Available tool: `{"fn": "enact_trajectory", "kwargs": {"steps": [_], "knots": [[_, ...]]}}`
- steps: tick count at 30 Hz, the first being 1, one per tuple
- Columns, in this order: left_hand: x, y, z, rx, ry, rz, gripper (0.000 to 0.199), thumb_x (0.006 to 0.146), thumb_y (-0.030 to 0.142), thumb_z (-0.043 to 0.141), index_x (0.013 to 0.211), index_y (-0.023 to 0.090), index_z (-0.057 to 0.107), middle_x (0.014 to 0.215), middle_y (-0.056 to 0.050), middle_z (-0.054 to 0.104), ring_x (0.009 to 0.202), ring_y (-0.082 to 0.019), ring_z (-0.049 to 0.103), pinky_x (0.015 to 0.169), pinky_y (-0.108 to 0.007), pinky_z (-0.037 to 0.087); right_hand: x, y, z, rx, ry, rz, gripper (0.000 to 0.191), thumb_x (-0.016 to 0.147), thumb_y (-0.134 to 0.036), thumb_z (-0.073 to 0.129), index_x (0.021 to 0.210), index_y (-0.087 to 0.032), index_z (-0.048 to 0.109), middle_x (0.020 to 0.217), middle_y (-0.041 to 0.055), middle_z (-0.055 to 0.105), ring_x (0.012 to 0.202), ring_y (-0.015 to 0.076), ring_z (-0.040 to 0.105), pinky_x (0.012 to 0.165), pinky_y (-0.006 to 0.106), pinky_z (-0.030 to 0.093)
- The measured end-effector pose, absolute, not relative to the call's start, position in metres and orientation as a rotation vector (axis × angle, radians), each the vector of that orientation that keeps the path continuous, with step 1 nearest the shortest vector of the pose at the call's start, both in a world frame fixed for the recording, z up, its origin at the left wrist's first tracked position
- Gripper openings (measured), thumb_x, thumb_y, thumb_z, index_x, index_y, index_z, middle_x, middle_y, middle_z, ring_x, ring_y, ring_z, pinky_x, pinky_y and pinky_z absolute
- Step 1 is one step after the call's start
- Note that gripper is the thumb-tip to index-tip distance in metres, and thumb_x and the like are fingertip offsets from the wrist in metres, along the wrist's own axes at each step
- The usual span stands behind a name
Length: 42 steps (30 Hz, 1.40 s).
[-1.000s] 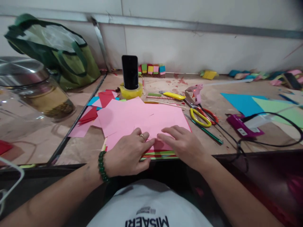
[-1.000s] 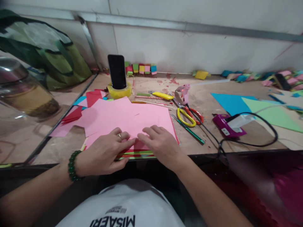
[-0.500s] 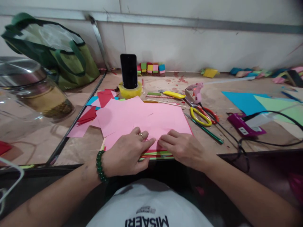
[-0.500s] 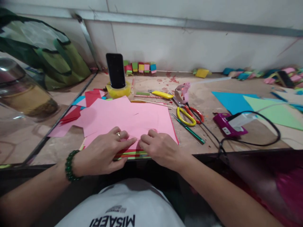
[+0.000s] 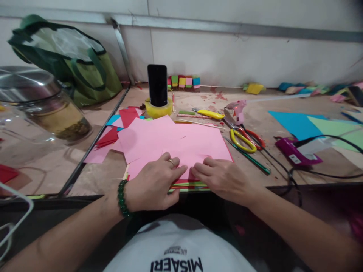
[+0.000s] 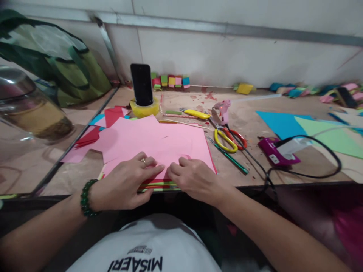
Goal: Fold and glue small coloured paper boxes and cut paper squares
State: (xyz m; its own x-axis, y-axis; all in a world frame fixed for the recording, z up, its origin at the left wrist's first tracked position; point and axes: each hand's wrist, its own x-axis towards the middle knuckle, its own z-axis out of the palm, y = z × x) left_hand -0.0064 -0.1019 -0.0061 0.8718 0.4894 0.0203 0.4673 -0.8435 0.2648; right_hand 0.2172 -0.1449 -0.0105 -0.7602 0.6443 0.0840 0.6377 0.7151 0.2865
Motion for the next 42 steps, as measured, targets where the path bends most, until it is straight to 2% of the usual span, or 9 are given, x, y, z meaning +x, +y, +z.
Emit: {"fn": "enact_trajectory", "kwargs": {"steps": [9, 13, 16, 18, 20, 32, 36, 40, 42], "knots": [[-0.008, -0.104, -0.008, 2.791, 0.742, 0.13, 0.046, 0.076, 0.027, 0.051, 0.121, 0.019, 0.053, 0.103, -0.01, 0.057, 0.097, -0.028, 0.045, 0.077, -0.039, 0.048, 0.264, -0.174, -0.015, 1.205, 2.957, 0.543, 0.031, 0.094, -0.008, 0.036, 0.09, -0.014, 0.065, 0.083, 0.0069, 0.067, 0.072, 0.0182, 0.055, 0.059, 0.031, 0.04], [-0.009, -0.106, -0.008, 2.798, 0.744, 0.133, 0.044, 0.077, 0.028, 0.05, 0.12, 0.019, 0.054, 0.104, -0.01, 0.057, 0.098, -0.028, 0.046, 0.078, -0.039, 0.049, 0.271, -0.184, -0.01, 1.402, 2.964, 0.611, 0.028, 0.092, -0.008, 0.04, 0.084, -0.017, 0.066, 0.074, 0.0049, 0.066, 0.072, 0.017, 0.056, 0.058, 0.029, 0.039], [-0.008, -0.106, -0.008, 2.803, 0.748, 0.133, 0.044, 0.077, 0.028, 0.051, 0.121, 0.019, 0.053, 0.105, -0.01, 0.057, 0.099, -0.027, 0.047, 0.081, -0.039, 0.049, 0.255, -0.18, -0.009, 1.552, 3.008, 0.626, 0.024, 0.088, -0.005, 0.045, 0.092, -0.015, 0.066, 0.081, 0.0059, 0.068, 0.079, 0.0181, 0.057, 0.067, 0.03, 0.044], [-0.006, -0.108, -0.008, 2.81, 0.76, 0.13, 0.046, 0.077, 0.029, 0.052, 0.122, 0.019, 0.053, 0.105, -0.01, 0.057, 0.098, -0.027, 0.047, 0.081, -0.04, 0.049, 0.237, -0.174, -0.014, 1.522, 3.06, 0.527, 0.026, 0.089, -0.007, 0.045, 0.107, -0.013, 0.064, 0.093, 0.0087, 0.069, 0.088, 0.0201, 0.057, 0.077, 0.033, 0.047], [-0.004, -0.109, -0.008, 2.814, 0.771, 0.13, 0.049, 0.078, 0.034, 0.055, 0.124, 0.018, 0.052, 0.106, -0.01, 0.058, 0.098, -0.028, 0.048, 0.083, -0.041, 0.049, 0.22, -0.166, -0.022, 1.414, 3.093, 0.37, 0.024, 0.091, -0.01, 0.045, 0.107, -0.011, 0.063, 0.095, 0.0098, 0.067, 0.089, 0.021, 0.056, 0.083, 0.035, 0.047], [-0.039, -0.119, -0.036, 2.813, 1.054, 0.284, 0.055, 0.085, 0.04, 0.052, 0.134, 0.015, 0.047, 0.13, -0.011, 0.056, 0.118, -0.029, 0.049, 0.097, -0.042, 0.045, 0.239, -0.188, -0.036, 1.653, 3.009, 0.3, 0.024, 0.09, -0.007, 0.042, 0.1, -0.01, 0.064, 0.085, 0.0086, 0.063, 0.079, 0.0199, 0.052, 0.062, 0.031, 0.045], [-0.036, -0.12, -0.034, 2.812, 1.054, 0.28, 0.055, 0.085, 0.042, 0.052, 0.133, 0.015, 0.049, 0.13, -0.012, 0.056, 0.115, -0.029, 0.05, 0.096, -0.042, 0.046, 0.23, -0.187, -0.031, 1.779, 2.961, 0.27, 0.023, 0.088, -0.007, 0.045, 0.097, -0.014, 0.065, 0.08, 0.0072, 0.063, 0.078, 0.0206, 0.051, 0.066, 0.033, 0.044], [-0.031, -0.123, -0.033, 2.823, 1.063, 0.299, 0.057, 0.084, 0.042, 0.055, 0.133, 0.014, 0.05, 0.129, -0.013, 0.057, 0.115, -0.029, 0.05, 0.097, -0.044, 0.046, 0.204, -0.17, -0.029, 1.679, 3.019, 0.267, 0.029, 0.089, -0.011, 0.048, 0.116, -0.013, 0.058, 0.099, 0.0098, 0.063, 0.089, 0.0221, 0.051, 0.081, 0.038, 0.044], [-0.031, -0.124, -0.034, 2.826, 1.082, 0.318, 0.056, 0.083, 0.04, 0.055, 0.132, 0.013, 0.051, 0.128, -0.014, 0.057, 0.114, -0.029, 0.051, 0.097, -0.045, 0.046, 0.196, -0.162, -0.032, 1.618, 3.012, 0.205, 0.024, 0.088, -0.012, 0.05, 0.111, -0.014, 0.059, 0.097, 0.0092, 0.062, 0.087, 0.021, 0.051, 0.084, 0.036, 0.044]]}}
